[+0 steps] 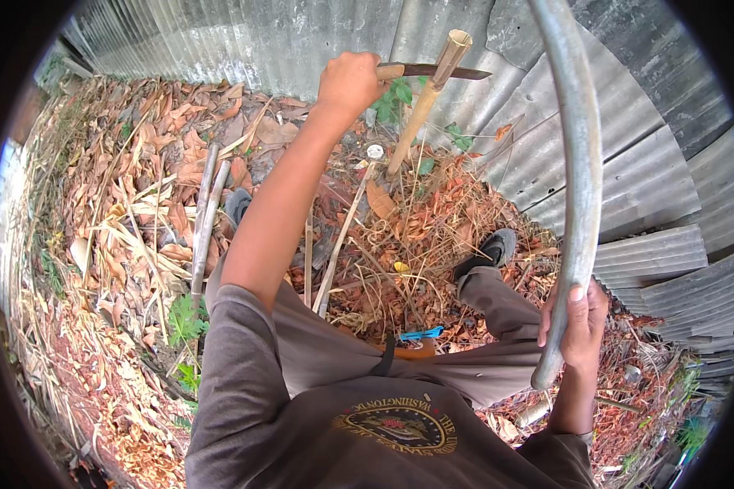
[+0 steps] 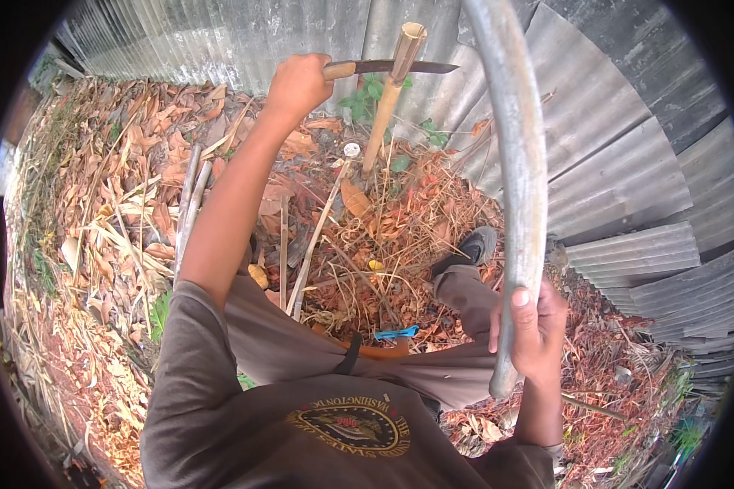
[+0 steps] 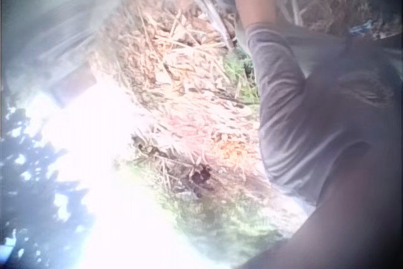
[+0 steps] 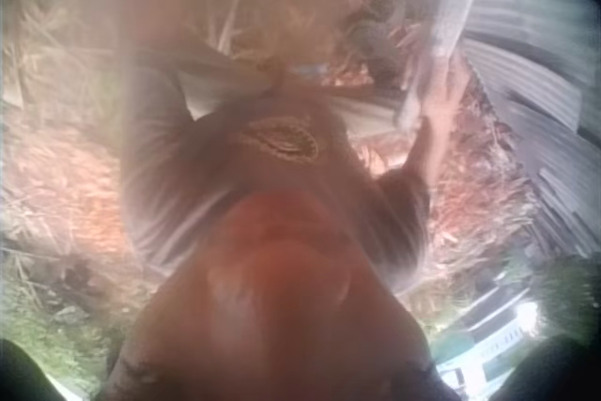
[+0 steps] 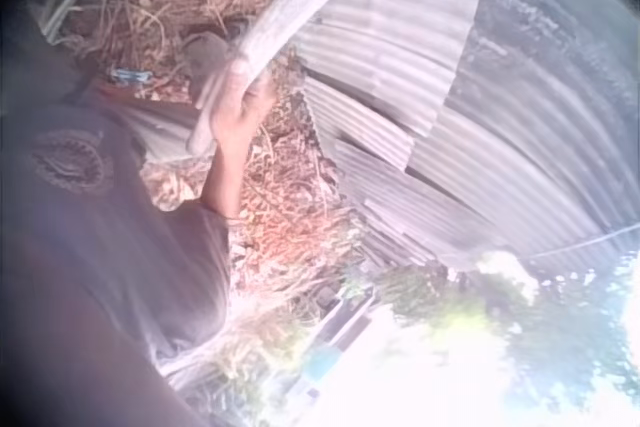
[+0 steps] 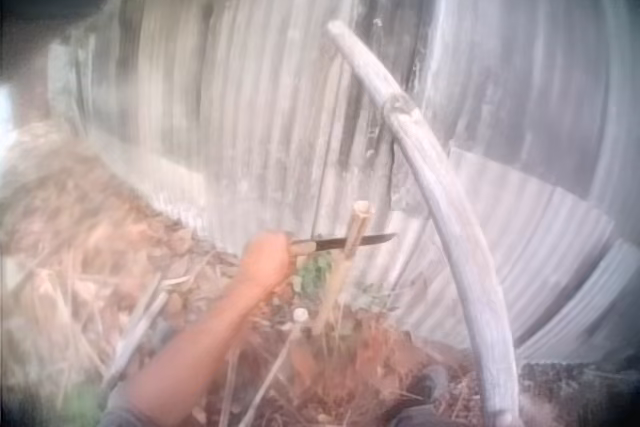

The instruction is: The person sits on the ground and uses a machete to split a piece of bamboo. They repeatedly strike the bamboo with a wooden stick to drive the blade through, then pull the split pieces apart by hand.

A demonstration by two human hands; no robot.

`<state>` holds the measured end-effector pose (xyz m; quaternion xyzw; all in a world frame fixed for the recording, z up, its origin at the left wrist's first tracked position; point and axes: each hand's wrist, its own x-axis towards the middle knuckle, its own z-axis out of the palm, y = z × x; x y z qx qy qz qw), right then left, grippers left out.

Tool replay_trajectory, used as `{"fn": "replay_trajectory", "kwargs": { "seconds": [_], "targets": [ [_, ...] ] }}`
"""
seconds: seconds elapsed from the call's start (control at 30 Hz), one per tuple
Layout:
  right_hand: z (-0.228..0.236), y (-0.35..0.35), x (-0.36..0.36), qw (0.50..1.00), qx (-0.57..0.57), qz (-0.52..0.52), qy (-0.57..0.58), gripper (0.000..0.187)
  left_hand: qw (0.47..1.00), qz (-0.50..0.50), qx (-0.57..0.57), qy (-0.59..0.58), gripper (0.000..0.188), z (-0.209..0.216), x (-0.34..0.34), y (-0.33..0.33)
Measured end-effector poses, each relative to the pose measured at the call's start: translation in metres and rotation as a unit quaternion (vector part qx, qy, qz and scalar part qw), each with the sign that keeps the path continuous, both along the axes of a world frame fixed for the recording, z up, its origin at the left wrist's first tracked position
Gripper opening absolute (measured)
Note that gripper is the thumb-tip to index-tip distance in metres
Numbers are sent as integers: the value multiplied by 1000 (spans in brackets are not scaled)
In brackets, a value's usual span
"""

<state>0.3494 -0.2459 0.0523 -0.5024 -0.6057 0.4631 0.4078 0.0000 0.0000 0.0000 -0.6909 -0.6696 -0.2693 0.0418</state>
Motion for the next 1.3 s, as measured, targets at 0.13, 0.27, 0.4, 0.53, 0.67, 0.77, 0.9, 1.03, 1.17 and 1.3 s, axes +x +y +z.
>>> {"fn": "replay_trajectory", "kwargs": {
  "seconds": [0.13,0.27,0.4,0.53,0.67,0.77,0.9,1.03,1.17,1.3],
  "targets": [
    [-13,8,6,985,167,31,7,44,1000,-8,17,-12,27,-2,18,7],
    [-94,-23,-3,991,-121,43,-23,38,999,-22,14,22,24,3,16,14],
    [-57,-26,9,985,-162,32,52,38,1000,7,14,23,22,-5,6,18],
    [-28,-14,11,992,74,17,100,37,1000,12,10,23,18,-2,6,16],
    [-81,-14,6,986,156,62,25,31,1000,10,20,19,17,-1,13,17],
    [-106,-35,-2,966,-242,89,19,36,999,8,17,45,16,0,11,15],
    [-51,-35,3,986,-147,76,35,38,997,36,28,62,15,-9,-14,17],
    [-22,-23,11,975,98,94,178,30,998,38,21,56,15,-6,-17,17],
    [-66,-19,-10,984,125,105,68,29,998,32,22,57,15,-6,-11,20],
    [-85,-44,-13,958,-257,117,47,31,997,26,20,76,16,-1,-11,20]
  ]
}}
